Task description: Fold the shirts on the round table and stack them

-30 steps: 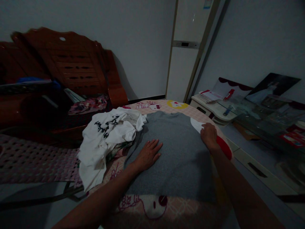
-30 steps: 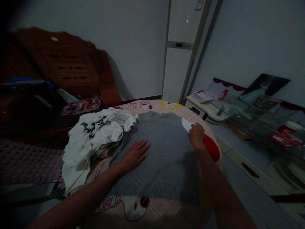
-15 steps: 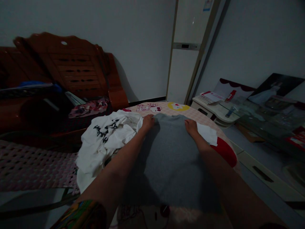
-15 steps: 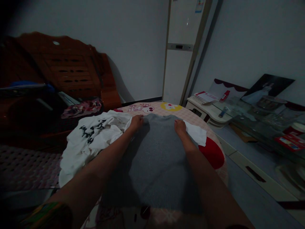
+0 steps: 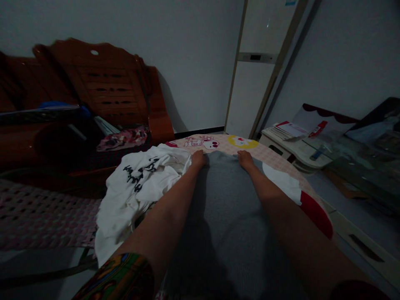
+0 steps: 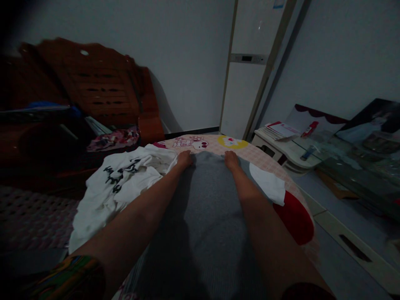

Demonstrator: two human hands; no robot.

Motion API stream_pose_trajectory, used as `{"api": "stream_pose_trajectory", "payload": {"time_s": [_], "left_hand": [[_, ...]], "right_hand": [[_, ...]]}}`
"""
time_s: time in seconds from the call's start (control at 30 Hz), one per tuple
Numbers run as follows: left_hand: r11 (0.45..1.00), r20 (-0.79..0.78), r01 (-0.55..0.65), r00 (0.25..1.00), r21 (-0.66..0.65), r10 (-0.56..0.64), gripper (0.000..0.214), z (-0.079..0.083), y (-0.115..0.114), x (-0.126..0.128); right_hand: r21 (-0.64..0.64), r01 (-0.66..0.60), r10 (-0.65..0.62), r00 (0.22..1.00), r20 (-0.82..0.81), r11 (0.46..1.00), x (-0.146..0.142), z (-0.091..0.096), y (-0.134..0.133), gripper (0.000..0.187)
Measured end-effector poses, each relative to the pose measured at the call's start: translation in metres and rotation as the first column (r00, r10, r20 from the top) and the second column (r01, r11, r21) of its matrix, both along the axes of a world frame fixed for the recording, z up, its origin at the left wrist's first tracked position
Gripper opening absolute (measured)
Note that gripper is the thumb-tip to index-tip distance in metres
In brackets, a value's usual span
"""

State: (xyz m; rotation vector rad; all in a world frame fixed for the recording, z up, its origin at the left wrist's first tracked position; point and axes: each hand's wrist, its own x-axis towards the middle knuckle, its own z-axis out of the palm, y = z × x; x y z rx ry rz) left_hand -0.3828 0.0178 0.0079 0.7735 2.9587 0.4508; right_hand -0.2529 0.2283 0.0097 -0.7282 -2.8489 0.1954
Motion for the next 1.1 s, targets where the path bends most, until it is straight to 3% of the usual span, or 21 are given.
{"api": "stream_pose_trajectory", "payload": {"time_s": [0.13,0.3,0.47,0.6,0.8,0.93,1.1], "left_hand": [[1.000,-0.014,-0.026,1.000,-0.004,0.026,0.037,-0.002,0.003,-0.004],[0.993,0.040,-0.089,0.995,0.078,0.086,0.037,0.000,0.005,-0.007],[0.969,-0.002,-0.078,0.997,0.235,0.081,0.034,0.003,0.003,-0.008],[0.968,-0.001,-0.070,0.997,0.241,0.072,0.041,0.003,0.000,-0.003],[0.962,-0.161,0.165,0.978,0.217,-0.132,0.061,0.009,-0.008,0.032],[0.945,-0.153,0.307,0.945,0.116,-0.288,0.068,0.012,-0.026,0.069],[0.962,-0.195,0.271,0.942,-0.034,-0.272,0.065,0.017,-0.064,0.098]], "right_hand": [[-0.035,0.056,-0.055,0.998,0.033,0.998,-0.011,-0.008,0.008,0.040],[-0.090,0.125,-0.123,0.992,0.032,0.988,-0.020,-0.007,0.016,0.036],[-0.124,0.195,-0.205,0.976,-0.075,0.973,-0.019,-0.009,0.016,0.037],[-0.151,0.200,-0.226,0.958,-0.175,0.968,-0.013,-0.012,0.010,0.046],[-0.122,-0.006,-0.033,0.948,-0.316,0.993,0.024,-0.011,-0.028,0.051],[-0.163,-0.257,0.208,0.940,-0.272,0.953,0.075,-0.016,-0.068,0.039],[-0.198,-0.422,0.360,0.888,-0.286,0.885,0.142,-0.030,-0.108,0.031]]}}
